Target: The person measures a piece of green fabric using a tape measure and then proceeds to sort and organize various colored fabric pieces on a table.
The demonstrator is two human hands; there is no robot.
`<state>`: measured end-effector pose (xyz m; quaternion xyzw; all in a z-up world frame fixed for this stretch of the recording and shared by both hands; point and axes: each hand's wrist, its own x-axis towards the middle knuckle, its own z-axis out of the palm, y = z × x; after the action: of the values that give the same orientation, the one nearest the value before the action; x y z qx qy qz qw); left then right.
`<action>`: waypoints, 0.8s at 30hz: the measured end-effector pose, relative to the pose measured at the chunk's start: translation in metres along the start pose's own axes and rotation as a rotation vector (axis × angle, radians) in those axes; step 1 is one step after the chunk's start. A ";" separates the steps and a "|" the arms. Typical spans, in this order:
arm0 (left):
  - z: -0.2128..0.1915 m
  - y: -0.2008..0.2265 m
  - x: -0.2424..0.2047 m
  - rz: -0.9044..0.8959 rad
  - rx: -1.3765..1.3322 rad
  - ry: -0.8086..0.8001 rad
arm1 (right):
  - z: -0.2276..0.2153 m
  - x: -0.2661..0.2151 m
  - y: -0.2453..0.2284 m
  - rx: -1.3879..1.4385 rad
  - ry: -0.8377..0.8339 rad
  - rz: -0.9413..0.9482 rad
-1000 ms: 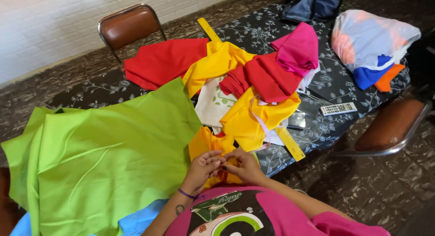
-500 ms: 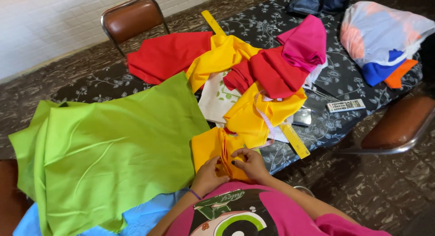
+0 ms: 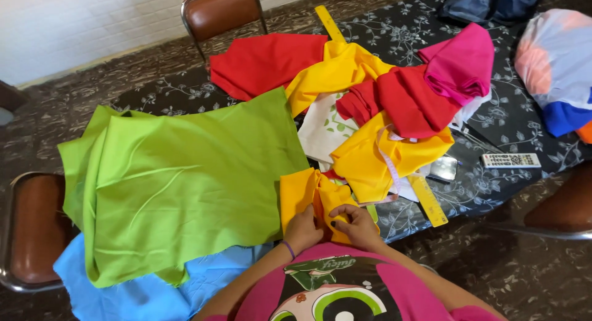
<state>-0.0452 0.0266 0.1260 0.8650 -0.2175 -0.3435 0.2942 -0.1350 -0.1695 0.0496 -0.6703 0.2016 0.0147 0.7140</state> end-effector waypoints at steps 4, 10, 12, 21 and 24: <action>0.014 -0.020 0.012 -0.006 -0.083 0.070 | -0.001 0.000 -0.001 0.023 -0.036 0.005; 0.027 -0.053 0.042 -0.031 -0.250 0.119 | -0.008 0.011 0.009 0.067 0.001 -0.013; 0.030 -0.056 0.044 0.075 -0.509 0.191 | -0.011 0.012 0.010 0.099 0.038 -0.025; 0.030 -0.020 0.030 0.461 -0.622 -0.027 | 0.000 -0.003 -0.029 0.253 0.085 -0.102; 0.017 0.005 0.005 0.464 -0.669 -0.071 | 0.001 -0.001 -0.025 0.315 0.121 -0.083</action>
<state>-0.0547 0.0143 0.1171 0.6374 -0.2930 -0.3494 0.6211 -0.1282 -0.1711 0.0736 -0.5576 0.2162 -0.0868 0.7968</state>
